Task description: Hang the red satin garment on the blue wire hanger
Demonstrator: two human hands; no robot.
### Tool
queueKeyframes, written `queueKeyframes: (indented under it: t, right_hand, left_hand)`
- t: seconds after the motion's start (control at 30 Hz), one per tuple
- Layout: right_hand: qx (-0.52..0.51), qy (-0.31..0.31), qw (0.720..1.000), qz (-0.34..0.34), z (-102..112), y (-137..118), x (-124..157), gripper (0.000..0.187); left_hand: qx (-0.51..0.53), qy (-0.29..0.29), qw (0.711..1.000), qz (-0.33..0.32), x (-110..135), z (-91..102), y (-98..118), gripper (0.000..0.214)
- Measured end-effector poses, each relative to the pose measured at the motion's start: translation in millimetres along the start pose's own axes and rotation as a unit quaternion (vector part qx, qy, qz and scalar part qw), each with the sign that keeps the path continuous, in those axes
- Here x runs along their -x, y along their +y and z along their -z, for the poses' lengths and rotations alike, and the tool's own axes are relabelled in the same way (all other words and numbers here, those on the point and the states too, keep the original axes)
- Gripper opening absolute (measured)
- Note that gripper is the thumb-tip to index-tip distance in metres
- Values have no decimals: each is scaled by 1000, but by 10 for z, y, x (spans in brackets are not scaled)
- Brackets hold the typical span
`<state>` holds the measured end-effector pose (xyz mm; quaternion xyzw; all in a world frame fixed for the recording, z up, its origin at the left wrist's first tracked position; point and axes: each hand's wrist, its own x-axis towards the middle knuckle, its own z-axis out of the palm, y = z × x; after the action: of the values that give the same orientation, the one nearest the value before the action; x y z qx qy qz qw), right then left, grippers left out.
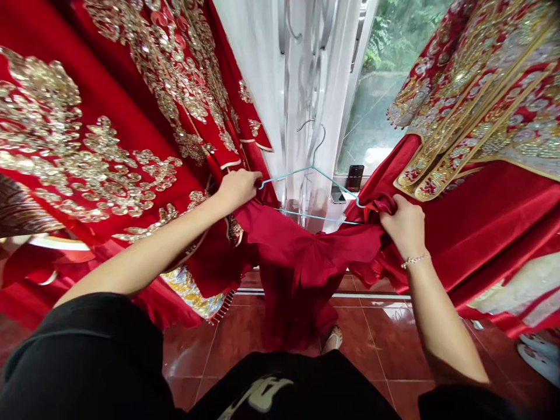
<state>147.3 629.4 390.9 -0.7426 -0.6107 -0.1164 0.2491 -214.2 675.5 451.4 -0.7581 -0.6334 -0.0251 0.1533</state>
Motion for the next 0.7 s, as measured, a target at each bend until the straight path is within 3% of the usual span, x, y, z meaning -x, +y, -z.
queueKeyframes:
  t: [0.13, 0.23, 0.33, 0.43, 0.57, 0.7]
  right_hand:
    - [77, 23, 989, 128, -19, -132, 63, 14]
    - [96, 7, 984, 147, -17, -152, -25, 16]
    - [53, -2, 993, 103, 9, -80, -218, 13]
    - [-89, -12, 994, 54, 27, 60, -400, 11]
    - [-300, -14, 949, -93, -40, 271, -438, 22]
    - [-400, 0, 900, -173, -210, 431, -277, 18]
  left_hand:
    - [-85, -27, 996, 11, 93, 66, 166, 38]
    - [-92, -54, 994, -7, 63, 108, 130, 37]
    - [-53, -68, 995, -41, -26, 185, -14, 31]
    - [24, -63, 998, -20, -90, 264, -154, 29]
    - [188, -103, 975, 62, -95, 250, -235, 32]
    - [297, -94, 946, 88, -83, 119, -217, 31]
